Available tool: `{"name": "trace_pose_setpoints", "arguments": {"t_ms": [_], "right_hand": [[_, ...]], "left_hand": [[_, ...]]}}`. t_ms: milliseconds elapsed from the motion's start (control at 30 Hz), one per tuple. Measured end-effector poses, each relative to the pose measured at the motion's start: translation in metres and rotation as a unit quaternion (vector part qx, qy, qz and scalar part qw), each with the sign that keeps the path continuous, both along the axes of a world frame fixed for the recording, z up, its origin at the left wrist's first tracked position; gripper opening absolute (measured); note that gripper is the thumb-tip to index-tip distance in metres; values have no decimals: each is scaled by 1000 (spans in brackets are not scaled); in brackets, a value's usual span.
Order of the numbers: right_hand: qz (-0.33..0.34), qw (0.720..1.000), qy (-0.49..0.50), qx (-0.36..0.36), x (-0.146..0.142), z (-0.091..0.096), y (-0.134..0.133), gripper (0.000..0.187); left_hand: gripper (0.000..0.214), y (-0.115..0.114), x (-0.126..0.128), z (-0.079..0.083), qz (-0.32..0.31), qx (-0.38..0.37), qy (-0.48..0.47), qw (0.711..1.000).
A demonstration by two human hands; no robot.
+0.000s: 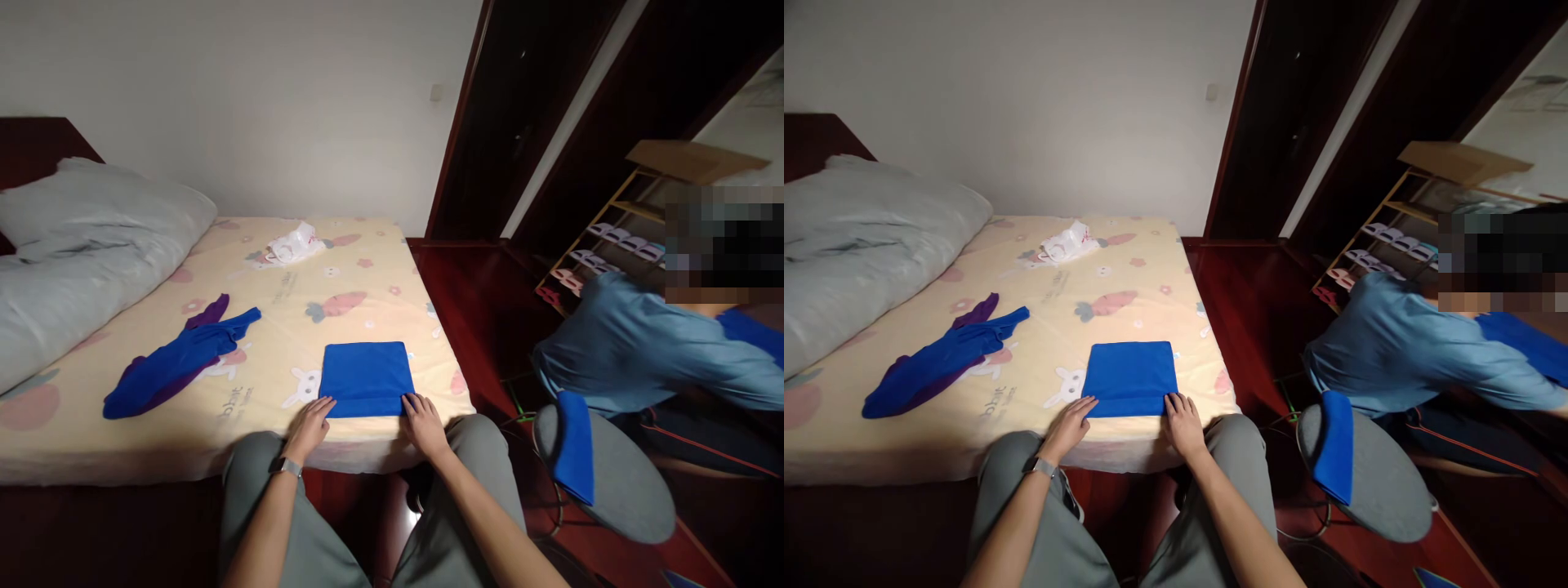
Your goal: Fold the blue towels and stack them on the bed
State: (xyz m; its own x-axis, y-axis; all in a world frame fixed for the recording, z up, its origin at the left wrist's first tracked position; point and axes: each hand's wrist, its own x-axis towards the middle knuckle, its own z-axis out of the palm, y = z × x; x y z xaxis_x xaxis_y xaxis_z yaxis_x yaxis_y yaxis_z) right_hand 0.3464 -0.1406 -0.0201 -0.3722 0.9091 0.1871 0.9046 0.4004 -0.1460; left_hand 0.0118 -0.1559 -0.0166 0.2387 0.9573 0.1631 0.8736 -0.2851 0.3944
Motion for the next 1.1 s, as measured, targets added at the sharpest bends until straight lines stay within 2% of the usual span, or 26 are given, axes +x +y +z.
{"name": "trace_pose_setpoints", "arguments": {"t_ms": [100,367,567,700,867,967,1100], "right_hand": [[-4,1000,-3,3,1,-1,5,55],[21,1000,-1,-22,8,-24,18,60],[50,998,8,-25,20,-14,20,56],[54,998,2,-19,21,-4,13,51],[6,999,14,-32,15,6,9,49],[-15,991,120,-60,16,3,15,50],[-99,947,286,-103,20,-10,28,42]], "left_hand": [[67,0,-1,-1,-3,-8,3,1000],[59,2,-7,-6,-37,-25,39,998],[58,-2,-13,-2,-57,-41,42,997],[61,-10,-12,3,-70,-25,53,996],[52,-12,-8,8,-12,-1,68,998],[46,-8,-9,5,30,-19,-5,999],[38,1,-13,-6,119,-16,-103,987]]}}
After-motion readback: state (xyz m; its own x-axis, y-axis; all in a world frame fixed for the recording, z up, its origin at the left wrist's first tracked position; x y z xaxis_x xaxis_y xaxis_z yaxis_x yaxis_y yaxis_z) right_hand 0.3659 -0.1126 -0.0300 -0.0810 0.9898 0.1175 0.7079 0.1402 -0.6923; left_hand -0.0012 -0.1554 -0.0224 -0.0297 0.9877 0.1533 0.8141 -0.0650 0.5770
